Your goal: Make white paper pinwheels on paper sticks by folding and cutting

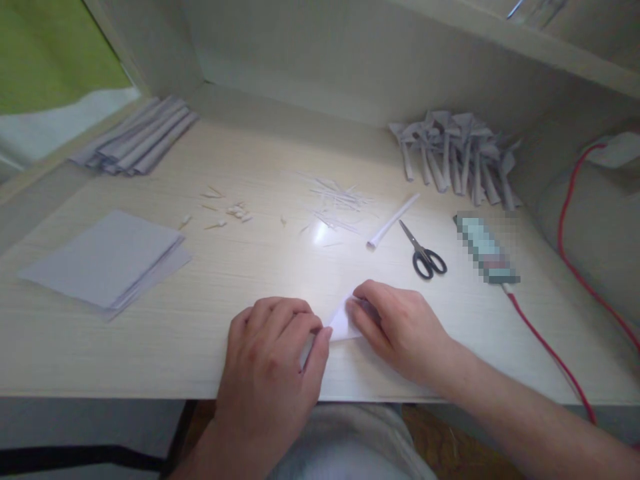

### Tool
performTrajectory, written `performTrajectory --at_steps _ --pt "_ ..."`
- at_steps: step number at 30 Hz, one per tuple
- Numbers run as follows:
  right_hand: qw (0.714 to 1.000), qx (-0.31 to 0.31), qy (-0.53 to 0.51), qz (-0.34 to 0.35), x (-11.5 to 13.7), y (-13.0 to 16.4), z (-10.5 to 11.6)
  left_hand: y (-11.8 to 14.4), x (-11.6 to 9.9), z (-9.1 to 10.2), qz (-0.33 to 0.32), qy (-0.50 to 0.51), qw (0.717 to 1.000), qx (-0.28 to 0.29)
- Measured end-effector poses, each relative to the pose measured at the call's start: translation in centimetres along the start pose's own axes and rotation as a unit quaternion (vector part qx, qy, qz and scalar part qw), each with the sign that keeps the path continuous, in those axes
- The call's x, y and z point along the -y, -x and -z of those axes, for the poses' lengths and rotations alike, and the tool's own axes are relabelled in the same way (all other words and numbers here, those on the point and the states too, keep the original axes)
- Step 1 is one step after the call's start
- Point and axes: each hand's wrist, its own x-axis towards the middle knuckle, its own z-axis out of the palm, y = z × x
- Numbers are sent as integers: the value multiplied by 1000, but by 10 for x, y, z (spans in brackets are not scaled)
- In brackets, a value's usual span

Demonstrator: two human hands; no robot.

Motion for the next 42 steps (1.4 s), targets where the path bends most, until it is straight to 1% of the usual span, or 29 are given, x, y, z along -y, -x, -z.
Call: performTrajectory --at_steps 8,11,14,19,25,32,42 --pt "999 -22 10 34 -5 0 -7 -1 4 -3 -18 6 999 -26" --pt "999 -21 14 37 -6 -1 -8 -2 6 -4 -27 10 999 -25" --pt "999 -21 14 34 -6 -2 -8 -3 6 -3 -20 8 999 -27" --pt "999 -25 23 28 -6 -3 -8 -2 3 -3 -14 1 1000 -14" --pt "999 -20 35 26 -6 -3 -8 -1 2 -2 -18 -12 1000 -12" --pt "1000 -13 22 11 -6 -4 -7 -1 3 -1 -22 -10 1000 -9" --pt "999 -24 24 17 -7 -2 -10 0 3 0 -21 -4 1000 -1"
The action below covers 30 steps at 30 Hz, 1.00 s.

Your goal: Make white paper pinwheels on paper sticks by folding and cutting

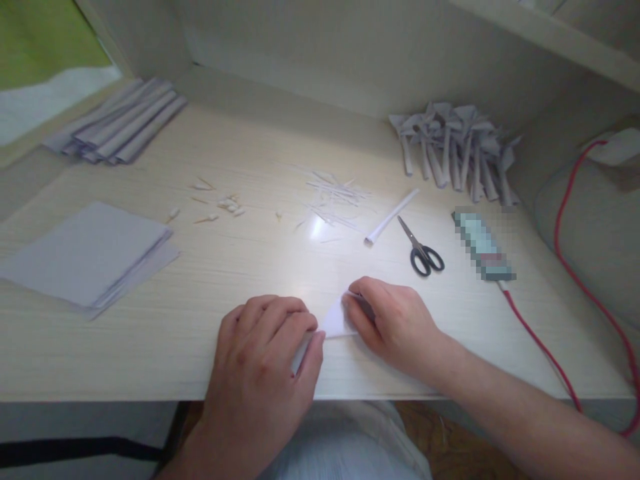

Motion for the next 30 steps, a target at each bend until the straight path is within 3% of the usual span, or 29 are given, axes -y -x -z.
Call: performTrajectory --at_steps 15,30 --pt "1000 -2 -5 -3 0 -1 0 1 1 2 -6 21 1000 7" --pt "999 -19 -20 21 0 1 0 3 13 1 -89 81 993 -12"
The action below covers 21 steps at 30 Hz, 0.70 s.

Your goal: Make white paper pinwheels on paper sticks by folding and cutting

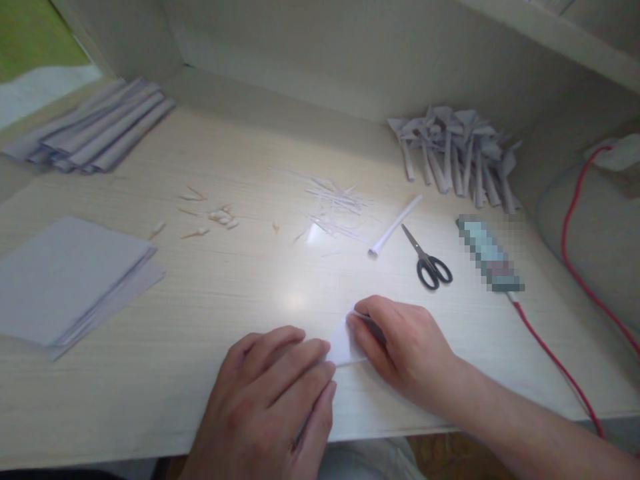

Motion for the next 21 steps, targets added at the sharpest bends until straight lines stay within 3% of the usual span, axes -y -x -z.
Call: performTrajectory --at_steps 4,15,21 --pt "1000 -2 3 3 0 -1 0 -2 1 2 -8 2 1000 17" --pt "1000 -4 22 2 -1 -1 0 1 1 10 30 46 998 -17" --pt "1000 -1 30 10 -1 -1 0 2 4 16 -6 23 998 59"
